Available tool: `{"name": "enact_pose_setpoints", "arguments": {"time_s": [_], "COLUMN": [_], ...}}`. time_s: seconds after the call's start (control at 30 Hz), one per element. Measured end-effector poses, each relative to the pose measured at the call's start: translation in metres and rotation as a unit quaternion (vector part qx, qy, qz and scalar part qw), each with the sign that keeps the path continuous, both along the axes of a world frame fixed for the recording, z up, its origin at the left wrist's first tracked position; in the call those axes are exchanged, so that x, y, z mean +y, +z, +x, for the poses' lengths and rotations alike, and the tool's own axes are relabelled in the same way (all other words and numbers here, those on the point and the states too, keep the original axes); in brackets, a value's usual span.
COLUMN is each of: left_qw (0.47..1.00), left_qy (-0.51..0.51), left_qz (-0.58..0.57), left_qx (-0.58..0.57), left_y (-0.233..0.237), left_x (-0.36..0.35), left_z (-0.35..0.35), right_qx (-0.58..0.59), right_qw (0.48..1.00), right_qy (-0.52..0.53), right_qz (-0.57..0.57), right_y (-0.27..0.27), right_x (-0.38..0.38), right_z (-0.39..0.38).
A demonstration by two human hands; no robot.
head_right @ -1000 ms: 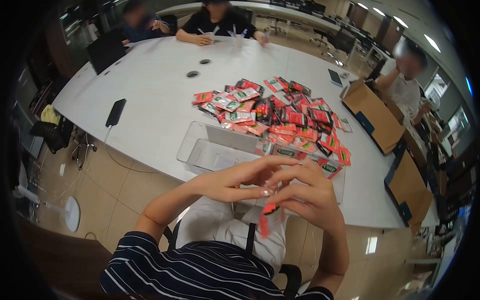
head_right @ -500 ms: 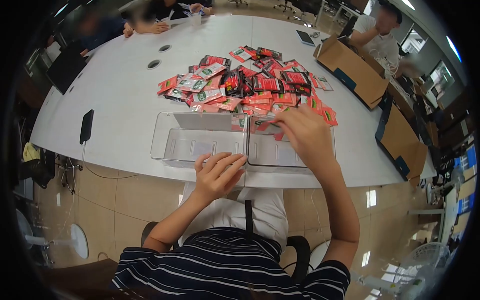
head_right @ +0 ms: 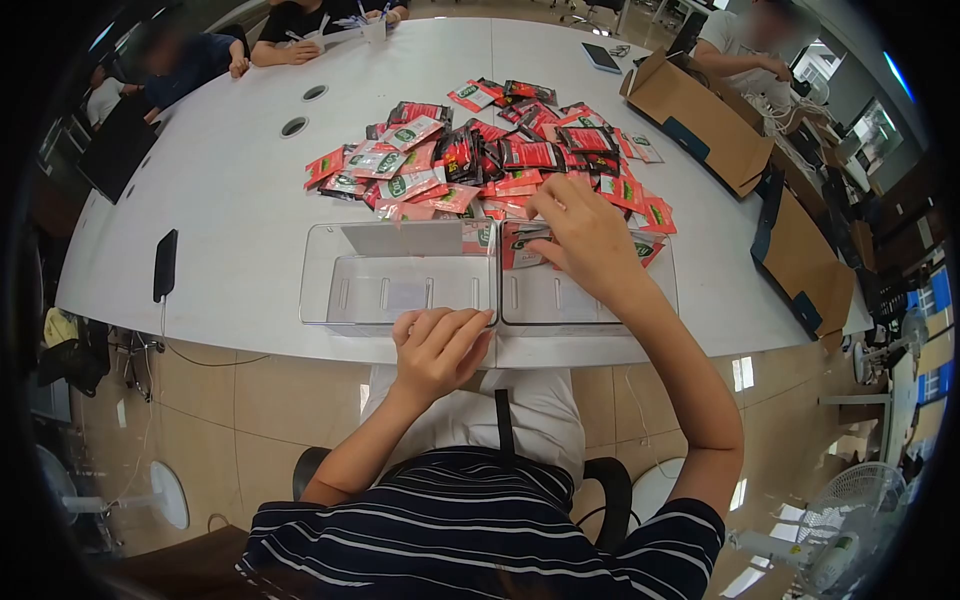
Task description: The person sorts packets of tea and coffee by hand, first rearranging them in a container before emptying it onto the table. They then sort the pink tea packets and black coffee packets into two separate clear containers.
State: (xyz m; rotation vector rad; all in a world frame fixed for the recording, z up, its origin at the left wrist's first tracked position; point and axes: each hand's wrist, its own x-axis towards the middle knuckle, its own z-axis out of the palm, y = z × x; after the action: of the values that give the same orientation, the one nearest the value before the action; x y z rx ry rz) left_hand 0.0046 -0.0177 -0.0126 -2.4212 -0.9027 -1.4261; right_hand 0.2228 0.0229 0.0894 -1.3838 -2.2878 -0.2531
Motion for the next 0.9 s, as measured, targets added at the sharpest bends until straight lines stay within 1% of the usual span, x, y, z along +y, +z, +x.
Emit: {"name": "enact_pose_setpoints", "arguments": {"time_s": [0.23, 0.43, 0.63, 0.73, 0.83, 0.9], "left_qw": [1.000, 1.000, 1.000, 1.000, 1.000, 1.000], "left_qy": [0.005, 0.005, 0.005, 0.007, 0.006, 0.007], "left_qz": [-0.002, -0.002, 0.000, 0.000, -0.001, -0.002], "left_qx": [0.004, 0.003, 0.001, 0.004, 0.005, 0.005], "left_y": [0.000, 0.001, 0.002, 0.001, 0.001, 0.002], "left_x": [-0.001, -0.001, -0.001, -0.001, -0.001, -0.001], "left_z": [0.000, 0.000, 0.001, 0.000, 0.001, 0.000], "right_qx": [0.053, 0.060, 0.071, 0.096, 0.118, 0.110], "right_qw": [0.998, 0.998, 0.996, 0.995, 0.991, 0.990], "right_qy": [-0.022, -0.011, -0.012, -0.007, -0.060, -0.092], "right_qz": [-0.032, -0.028, -0.050, -0.033, -0.001, 0.009], "right_y": [-0.002, -0.003, -0.004, 0.000, 0.013, 0.017], "right_x": [0.009, 0.012, 0.011, 0.008, 0.007, 0.014], "right_z": [0.002, 0.005, 0.006, 0.008, 0.018, 0.036]}}
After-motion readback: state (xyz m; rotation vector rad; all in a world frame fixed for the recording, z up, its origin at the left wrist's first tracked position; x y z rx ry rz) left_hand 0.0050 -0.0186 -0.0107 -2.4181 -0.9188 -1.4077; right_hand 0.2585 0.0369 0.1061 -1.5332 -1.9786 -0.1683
